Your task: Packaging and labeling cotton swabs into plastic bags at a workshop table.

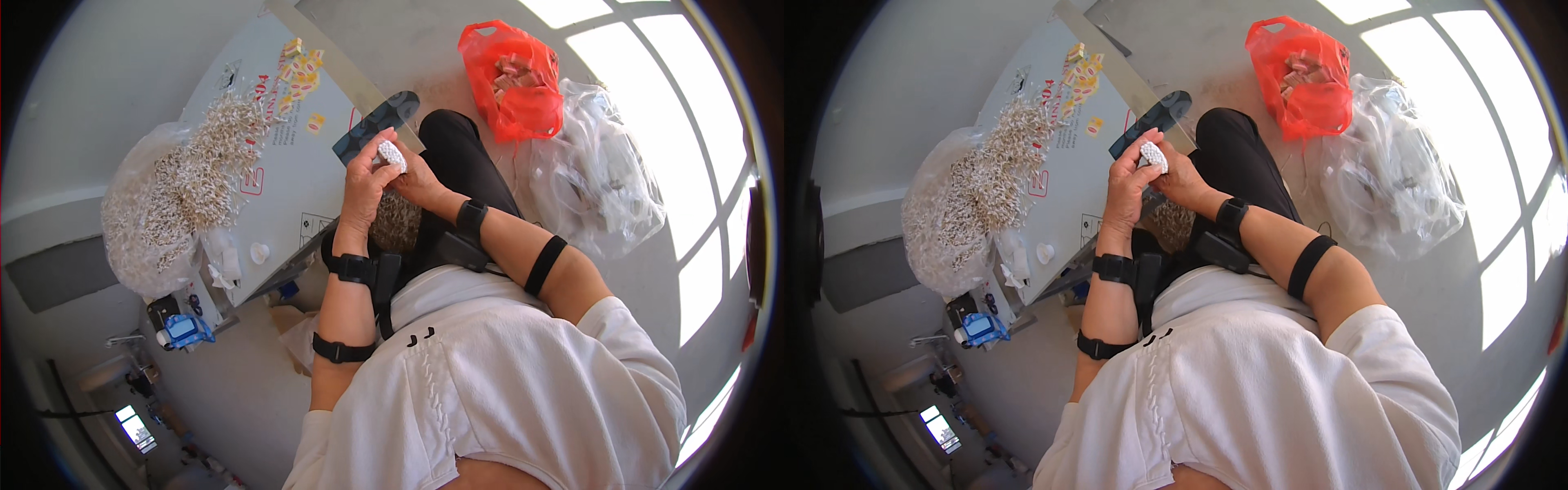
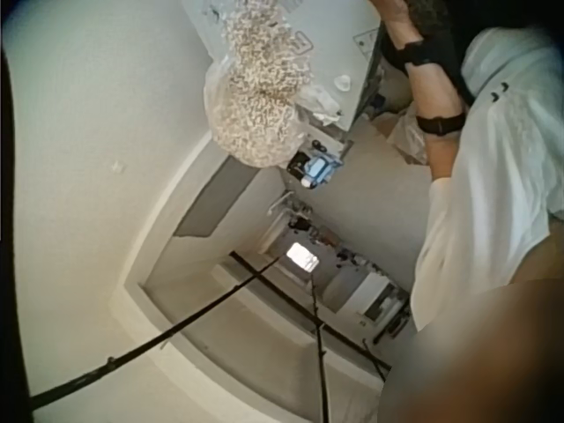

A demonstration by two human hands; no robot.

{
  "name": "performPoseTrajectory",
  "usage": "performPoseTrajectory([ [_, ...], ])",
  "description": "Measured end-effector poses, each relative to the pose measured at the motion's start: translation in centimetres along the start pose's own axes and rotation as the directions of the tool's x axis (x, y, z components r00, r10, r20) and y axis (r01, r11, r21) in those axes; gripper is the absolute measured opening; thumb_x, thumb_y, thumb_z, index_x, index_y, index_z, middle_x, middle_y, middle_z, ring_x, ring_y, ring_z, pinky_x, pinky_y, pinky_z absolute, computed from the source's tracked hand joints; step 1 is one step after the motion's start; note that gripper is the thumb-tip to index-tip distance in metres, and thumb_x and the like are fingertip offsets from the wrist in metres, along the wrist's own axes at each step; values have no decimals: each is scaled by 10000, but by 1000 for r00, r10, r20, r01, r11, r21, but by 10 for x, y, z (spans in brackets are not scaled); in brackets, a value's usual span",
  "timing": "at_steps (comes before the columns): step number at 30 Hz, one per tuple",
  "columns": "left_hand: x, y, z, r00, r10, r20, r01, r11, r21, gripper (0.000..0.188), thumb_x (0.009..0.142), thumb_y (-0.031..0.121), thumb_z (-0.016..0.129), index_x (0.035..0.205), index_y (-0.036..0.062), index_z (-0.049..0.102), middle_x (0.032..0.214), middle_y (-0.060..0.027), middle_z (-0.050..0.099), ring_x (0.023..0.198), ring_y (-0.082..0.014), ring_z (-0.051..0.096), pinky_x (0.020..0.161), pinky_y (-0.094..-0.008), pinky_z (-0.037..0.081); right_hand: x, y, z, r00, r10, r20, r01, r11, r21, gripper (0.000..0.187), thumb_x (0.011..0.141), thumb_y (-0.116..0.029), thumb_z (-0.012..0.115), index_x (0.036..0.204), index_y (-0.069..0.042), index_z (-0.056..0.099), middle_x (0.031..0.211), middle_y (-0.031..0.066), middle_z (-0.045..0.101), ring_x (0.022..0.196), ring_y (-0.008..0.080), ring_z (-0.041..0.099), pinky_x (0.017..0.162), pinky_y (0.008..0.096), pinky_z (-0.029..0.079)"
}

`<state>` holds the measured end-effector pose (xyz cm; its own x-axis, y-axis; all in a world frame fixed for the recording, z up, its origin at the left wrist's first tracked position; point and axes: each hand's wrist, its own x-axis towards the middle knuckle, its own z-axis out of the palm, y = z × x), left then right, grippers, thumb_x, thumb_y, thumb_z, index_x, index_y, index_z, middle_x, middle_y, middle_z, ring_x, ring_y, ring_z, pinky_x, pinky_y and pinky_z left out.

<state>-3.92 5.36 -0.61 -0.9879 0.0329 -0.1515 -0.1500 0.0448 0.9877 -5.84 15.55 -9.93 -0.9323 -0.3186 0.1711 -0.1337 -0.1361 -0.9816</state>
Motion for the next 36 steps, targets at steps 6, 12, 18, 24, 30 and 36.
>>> performPoseTrajectory([
  [6, -1, -7, 0, 997, -65, 34, 63, 997, 48, 631, 754, 62, 624, 1370, 20, 496, 1341, -105, 552, 1231, -200, 516, 1079, -324, 368, -4, 10, -1, 997, -80, -1, 80, 995, -60, 497, 822, -92, 675, 1231, -61, 396, 976, 187, 674, 878, 371, 681, 719, 410, 539],
  [12, 2, -14, 2, 995, -16, 100, 15, 1000, 12, 744, 674, 11, 691, 1386, 36, 480, 1360, -105, 536, 1219, -191, 526, 1050, -319, 406, -4, 4, -3, 998, 57, -7, -57, 997, -54, 536, 824, -165, 682, 1238, -27, 371, 1019, 211, 662, 935, 396, 666, 772, 418, 536],
  [18, 7, -16, 5, 990, 3, 142, -18, 994, 110, 849, 623, 36, 722, 1421, 44, 434, 1427, -110, 478, 1324, -231, 442, 1119, -354, 335, -3, 7, -5, 997, 68, -40, -71, 995, -73, 568, 810, -183, 696, 1240, -17, 364, 1057, 232, 642, 952, 425, 651, 775, 427, 533],
  [24, 7, -17, 10, 991, -9, 133, 0, 998, 63, 867, 615, 35, 723, 1429, 47, 423, 1433, -114, 467, 1332, -232, 432, 1132, -350, 313, -3, 6, -7, 997, 54, -59, -60, 993, -103, 575, 795, -166, 698, 1236, -7, 366, 1106, 258, 606, 1000, 446, 619, 803, 445, 522],
  [30, 9, -18, 11, 992, 3, 129, -16, 995, 99, 871, 620, 21, 709, 1437, 47, 410, 1433, -114, 463, 1331, -232, 430, 1133, -347, 305, -1, 6, -7, 992, 110, -69, -115, 989, -88, 551, 787, -167, 702, 1208, 6, 390, 1122, 260, 588, 1032, 455, 598, 827, 453, 512],
  [36, 8, -19, 13, 994, -6, 111, -2, 997, 75, 834, 646, 29, 680, 1435, 45, 412, 1433, -119, 463, 1333, -234, 426, 1138, -346, 292, -2, 1, -7, 988, 120, -96, -125, 991, -48, 545, 778, -160, 710, 1198, 3, 403, 1128, 250, 586, 1039, 450, 595, 835, 450, 507],
])
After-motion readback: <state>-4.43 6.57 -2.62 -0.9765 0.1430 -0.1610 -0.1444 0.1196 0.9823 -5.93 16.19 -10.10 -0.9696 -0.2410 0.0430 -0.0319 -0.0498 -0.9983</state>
